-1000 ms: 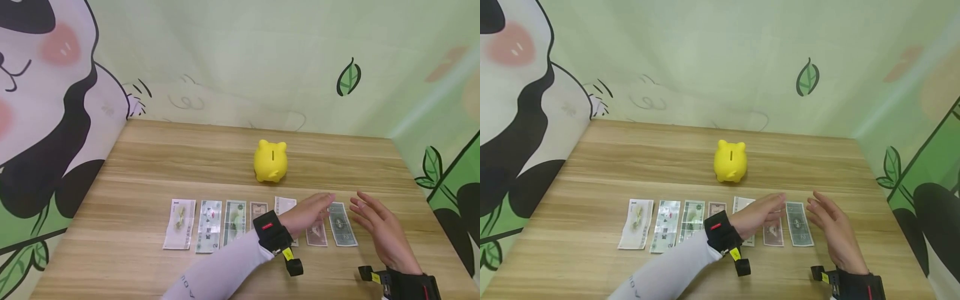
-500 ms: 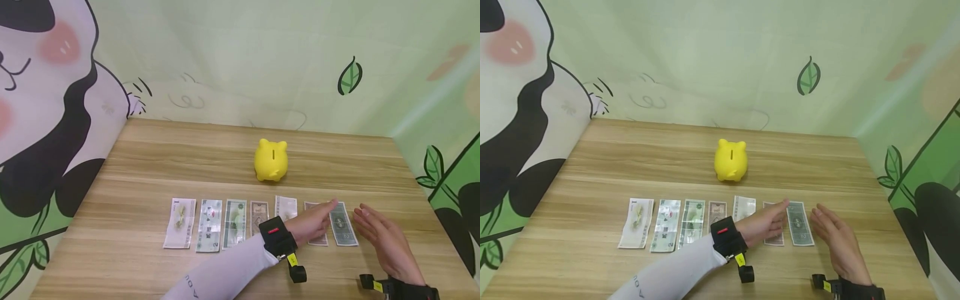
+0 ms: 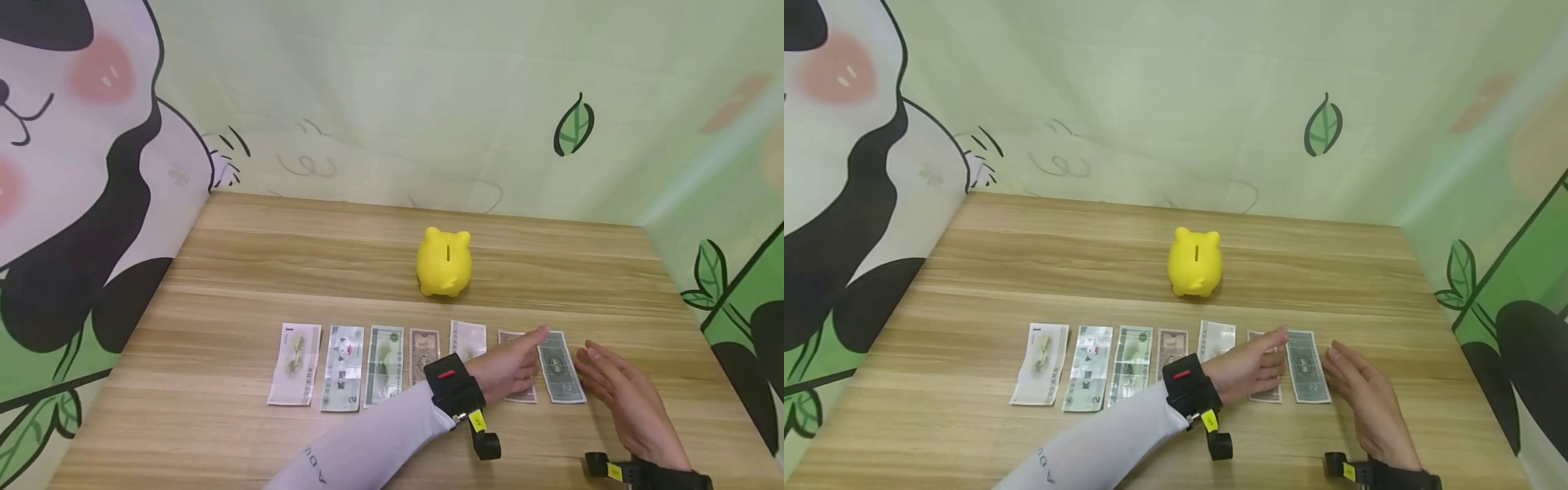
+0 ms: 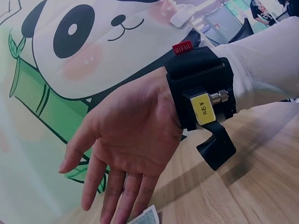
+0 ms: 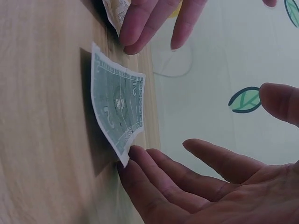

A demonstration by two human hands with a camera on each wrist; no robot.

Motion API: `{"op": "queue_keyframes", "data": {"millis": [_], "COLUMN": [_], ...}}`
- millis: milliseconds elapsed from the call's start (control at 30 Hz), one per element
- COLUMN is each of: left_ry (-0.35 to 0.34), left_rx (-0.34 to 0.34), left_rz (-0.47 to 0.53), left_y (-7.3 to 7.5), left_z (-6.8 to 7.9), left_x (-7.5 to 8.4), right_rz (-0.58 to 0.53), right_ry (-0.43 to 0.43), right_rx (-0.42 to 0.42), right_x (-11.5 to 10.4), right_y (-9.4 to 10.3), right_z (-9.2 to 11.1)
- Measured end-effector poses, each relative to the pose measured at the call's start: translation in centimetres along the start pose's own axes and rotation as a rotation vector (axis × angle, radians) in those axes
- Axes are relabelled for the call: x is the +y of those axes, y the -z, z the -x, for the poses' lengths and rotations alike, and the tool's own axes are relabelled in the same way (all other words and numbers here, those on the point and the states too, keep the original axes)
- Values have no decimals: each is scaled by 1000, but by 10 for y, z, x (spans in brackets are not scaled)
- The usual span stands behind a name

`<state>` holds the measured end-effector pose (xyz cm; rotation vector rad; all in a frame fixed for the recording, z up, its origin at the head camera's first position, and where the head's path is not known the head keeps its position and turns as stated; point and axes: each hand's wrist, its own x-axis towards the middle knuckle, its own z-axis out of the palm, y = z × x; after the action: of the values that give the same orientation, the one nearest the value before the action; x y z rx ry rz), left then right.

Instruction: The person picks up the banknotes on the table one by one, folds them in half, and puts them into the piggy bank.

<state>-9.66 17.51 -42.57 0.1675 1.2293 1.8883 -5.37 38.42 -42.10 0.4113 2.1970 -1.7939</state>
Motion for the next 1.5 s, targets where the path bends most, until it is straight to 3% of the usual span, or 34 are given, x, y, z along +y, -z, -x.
{"op": "queue_keyframes", "data": {"millis": [467,733,1167,1500], "left_ry": [21,26,-14,-32], "left_rx": [-5,-8,25,30], "left_rz": [121,174,166,110], "left_y": [4,3,3,8], "left_z": [-5,-4,-5,-4], "left_x": [-7,-7,-7,3], "right_rz": [-17,-28,-161,-203], "right_ry": [26,36,141,195], "right_rx": [-17,13,-12,4], "right_x": [2,3,-1,-8], "right_y": [-3,-4,-5,-9], "right_z": [1,3,13,15]}}
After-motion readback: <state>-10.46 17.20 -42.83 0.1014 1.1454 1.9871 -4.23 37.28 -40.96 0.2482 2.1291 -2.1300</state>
